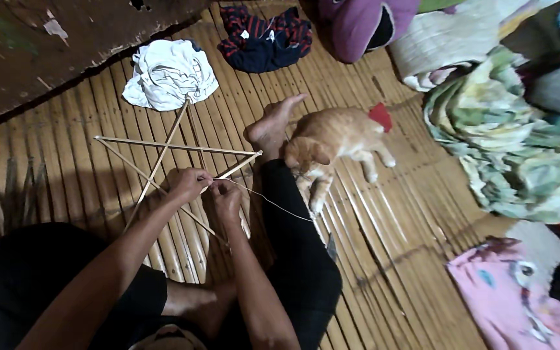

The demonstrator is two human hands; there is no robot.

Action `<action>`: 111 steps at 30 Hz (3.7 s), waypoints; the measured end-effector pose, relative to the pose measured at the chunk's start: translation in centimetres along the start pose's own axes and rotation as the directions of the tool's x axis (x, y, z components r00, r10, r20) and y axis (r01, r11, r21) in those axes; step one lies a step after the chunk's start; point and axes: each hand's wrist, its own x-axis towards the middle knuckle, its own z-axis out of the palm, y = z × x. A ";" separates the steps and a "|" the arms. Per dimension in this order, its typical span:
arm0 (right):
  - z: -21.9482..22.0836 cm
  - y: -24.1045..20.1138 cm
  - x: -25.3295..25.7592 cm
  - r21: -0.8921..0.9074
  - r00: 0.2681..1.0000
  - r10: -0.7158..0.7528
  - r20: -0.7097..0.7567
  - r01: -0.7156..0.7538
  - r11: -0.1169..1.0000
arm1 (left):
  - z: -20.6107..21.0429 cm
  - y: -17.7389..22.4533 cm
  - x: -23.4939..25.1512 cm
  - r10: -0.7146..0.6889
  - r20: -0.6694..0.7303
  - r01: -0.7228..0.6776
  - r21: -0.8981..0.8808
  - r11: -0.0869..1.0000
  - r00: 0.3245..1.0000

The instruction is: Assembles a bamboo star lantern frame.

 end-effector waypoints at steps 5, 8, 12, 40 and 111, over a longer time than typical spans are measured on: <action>0.6 1.0 -0.1 -0.201 0.965 -0.250 -0.081 0.230 0.952 | -0.7 0.8 0.6 -0.119 0.066 0.121 -0.024 0.992 0.991; 0.8 1.9 0.2 -0.323 0.870 -0.483 -0.099 0.431 0.843 | -1.2 1.6 0.7 -0.159 0.117 0.168 -0.078 0.983 0.980; 0.5 2.1 0.3 -0.366 0.826 -0.560 -0.070 0.501 0.784 | -1.4 1.4 1.1 -0.140 0.139 0.151 -0.072 0.986 0.980; -0.9 2.2 0.8 0.055 0.990 -0.144 0.002 0.144 0.988 | -1.8 1.5 2.3 -0.026 0.288 -0.040 0.220 0.975 0.957; -4.3 -3.4 -18.2 0.482 0.952 -0.052 -0.302 0.199 0.853 | -1.8 8.0 -13.4 0.185 0.421 -0.077 -0.262 0.962 0.888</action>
